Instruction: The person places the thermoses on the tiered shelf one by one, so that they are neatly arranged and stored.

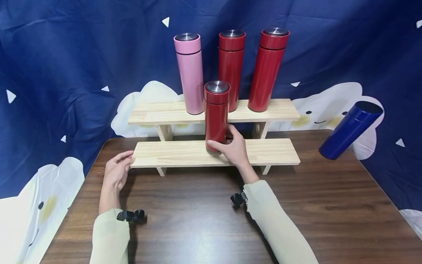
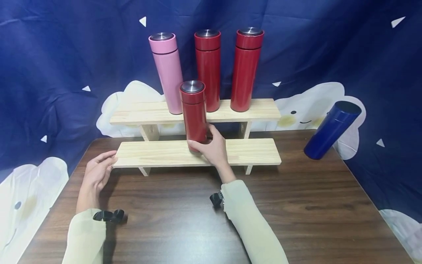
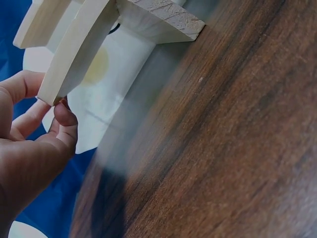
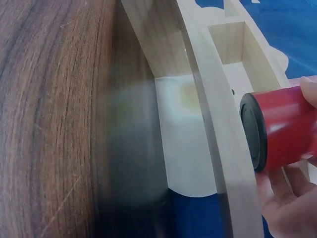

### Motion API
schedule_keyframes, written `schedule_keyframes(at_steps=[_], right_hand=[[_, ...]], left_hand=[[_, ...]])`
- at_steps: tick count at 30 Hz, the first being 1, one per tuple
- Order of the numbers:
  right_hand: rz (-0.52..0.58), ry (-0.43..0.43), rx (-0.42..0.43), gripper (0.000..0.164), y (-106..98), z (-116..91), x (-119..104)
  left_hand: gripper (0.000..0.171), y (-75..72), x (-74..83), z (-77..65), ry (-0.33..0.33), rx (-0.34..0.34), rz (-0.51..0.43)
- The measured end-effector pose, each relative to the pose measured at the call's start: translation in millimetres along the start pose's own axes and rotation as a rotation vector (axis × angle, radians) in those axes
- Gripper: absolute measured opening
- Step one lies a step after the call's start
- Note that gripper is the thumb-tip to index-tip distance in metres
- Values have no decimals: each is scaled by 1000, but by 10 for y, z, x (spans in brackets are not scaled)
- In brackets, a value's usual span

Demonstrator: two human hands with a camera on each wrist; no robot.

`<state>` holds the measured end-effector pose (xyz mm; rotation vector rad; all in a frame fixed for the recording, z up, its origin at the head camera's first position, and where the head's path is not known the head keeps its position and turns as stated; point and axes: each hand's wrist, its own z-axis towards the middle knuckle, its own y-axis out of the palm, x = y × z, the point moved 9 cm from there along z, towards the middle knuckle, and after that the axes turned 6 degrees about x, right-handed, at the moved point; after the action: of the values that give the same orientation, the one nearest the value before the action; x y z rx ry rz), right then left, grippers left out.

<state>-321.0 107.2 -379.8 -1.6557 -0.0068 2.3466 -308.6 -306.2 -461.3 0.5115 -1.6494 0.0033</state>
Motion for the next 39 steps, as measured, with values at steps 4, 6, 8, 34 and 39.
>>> schedule_keyframes(at_steps=[4,6,8,34,39], right_hand=[[-26,4,-4,69,33,11,15],[-41,11,-8,68,46,12,29],[-52,15,-14,69,59,12,34],[-62,61,-60,69,129,-36,148],[-45,57,-66,71,125,-40,151]], left_hand=[[27,-9,-4,9,4,0,-5],[27,-12,-12,14,0,-2,-8],[27,-11,-14,13,-1,-1,-7],[25,-26,-12,6,-8,-5,4],[25,-11,-14,-6,-9,-4,0]])
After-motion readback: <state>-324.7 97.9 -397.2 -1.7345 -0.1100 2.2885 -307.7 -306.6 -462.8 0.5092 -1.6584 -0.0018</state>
